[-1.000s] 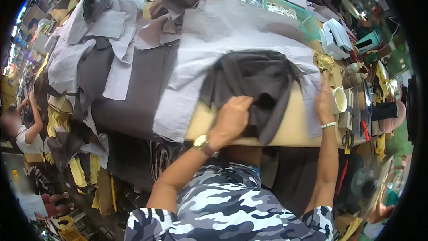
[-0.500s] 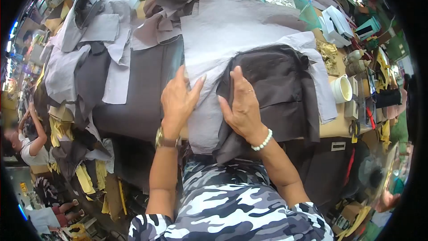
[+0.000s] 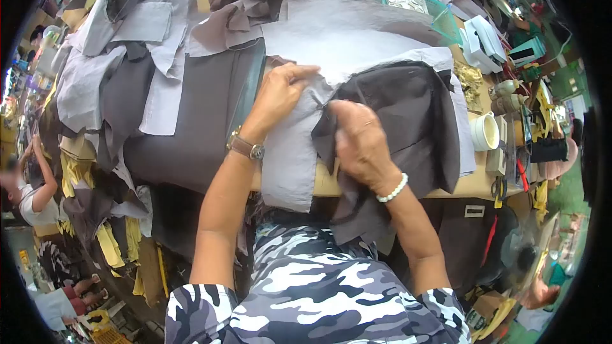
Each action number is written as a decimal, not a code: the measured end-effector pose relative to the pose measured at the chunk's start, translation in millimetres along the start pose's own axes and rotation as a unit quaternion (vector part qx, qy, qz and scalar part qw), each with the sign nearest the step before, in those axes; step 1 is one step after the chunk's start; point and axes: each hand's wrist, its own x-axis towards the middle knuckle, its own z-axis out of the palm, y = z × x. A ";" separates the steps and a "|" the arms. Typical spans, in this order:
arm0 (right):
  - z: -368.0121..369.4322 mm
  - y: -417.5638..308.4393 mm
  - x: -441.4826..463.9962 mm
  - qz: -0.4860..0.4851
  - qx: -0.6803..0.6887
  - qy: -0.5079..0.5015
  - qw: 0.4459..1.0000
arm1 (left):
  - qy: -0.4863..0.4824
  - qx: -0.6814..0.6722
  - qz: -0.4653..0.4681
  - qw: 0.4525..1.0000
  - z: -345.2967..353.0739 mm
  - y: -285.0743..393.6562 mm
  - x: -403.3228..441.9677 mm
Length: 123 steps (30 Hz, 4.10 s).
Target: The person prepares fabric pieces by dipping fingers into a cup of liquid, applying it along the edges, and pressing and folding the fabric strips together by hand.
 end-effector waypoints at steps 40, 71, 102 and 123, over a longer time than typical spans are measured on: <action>58.0 101.5 57.2 0.020 -0.204 0.194 0.959 | -0.009 0.338 0.115 0.934 -22.4 77.3 -20.0; 20.7 38.9 34.2 0.244 -0.102 0.006 0.964 | -0.120 0.205 0.002 0.971 18.7 52.0 -65.7; -109.5 76.2 -16.1 0.088 -0.240 0.102 0.961 | -0.228 0.251 0.249 0.907 3.5 12.0 -19.3; -226.9 156.4 -154.0 0.351 -0.515 0.047 0.781 | -0.235 0.368 0.278 0.855 -4.2 14.3 -25.1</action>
